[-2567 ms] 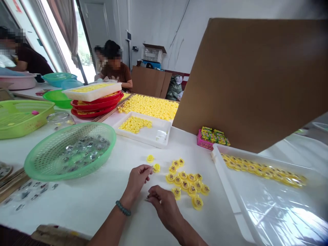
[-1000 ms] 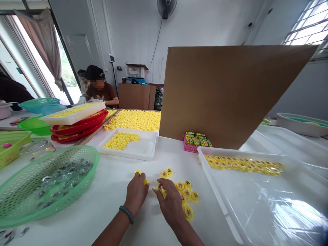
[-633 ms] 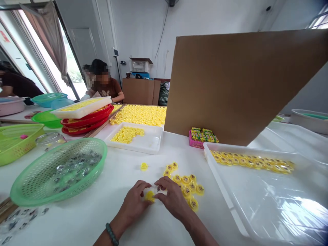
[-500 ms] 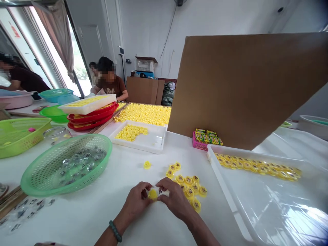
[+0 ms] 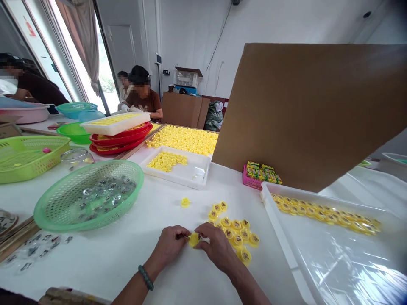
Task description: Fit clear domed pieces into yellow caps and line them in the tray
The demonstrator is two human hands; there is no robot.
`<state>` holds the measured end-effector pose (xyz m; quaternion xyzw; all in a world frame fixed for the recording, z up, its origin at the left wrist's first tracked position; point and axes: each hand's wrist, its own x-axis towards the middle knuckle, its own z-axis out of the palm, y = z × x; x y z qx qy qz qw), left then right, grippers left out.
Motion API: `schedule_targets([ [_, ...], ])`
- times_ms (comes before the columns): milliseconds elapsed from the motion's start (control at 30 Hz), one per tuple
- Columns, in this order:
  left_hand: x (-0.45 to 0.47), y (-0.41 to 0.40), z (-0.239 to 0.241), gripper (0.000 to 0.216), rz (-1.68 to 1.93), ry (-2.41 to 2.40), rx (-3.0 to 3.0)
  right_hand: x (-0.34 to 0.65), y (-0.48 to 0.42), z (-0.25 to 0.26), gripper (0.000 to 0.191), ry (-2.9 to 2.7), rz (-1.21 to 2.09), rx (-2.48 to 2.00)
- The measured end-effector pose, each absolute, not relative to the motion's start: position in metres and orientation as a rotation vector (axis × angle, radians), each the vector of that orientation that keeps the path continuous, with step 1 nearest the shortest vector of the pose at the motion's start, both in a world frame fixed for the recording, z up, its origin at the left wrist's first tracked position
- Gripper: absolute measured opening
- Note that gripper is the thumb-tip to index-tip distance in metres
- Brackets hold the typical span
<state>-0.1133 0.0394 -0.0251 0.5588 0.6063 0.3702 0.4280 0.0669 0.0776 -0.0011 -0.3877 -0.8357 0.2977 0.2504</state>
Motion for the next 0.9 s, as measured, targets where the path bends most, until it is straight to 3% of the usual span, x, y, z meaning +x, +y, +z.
schedule_targets([
  [567,-0.104,0.04,-0.019,0.026,0.878,1.469,1.17,0.052,0.07,-0.008,0.017,-2.449,0.531,-1.212],
  [900,-0.098,0.043,-0.025,0.025,0.864,1.502,1.143,0.055,0.07,-0.007,0.018,-2.37,0.675,-1.27],
])
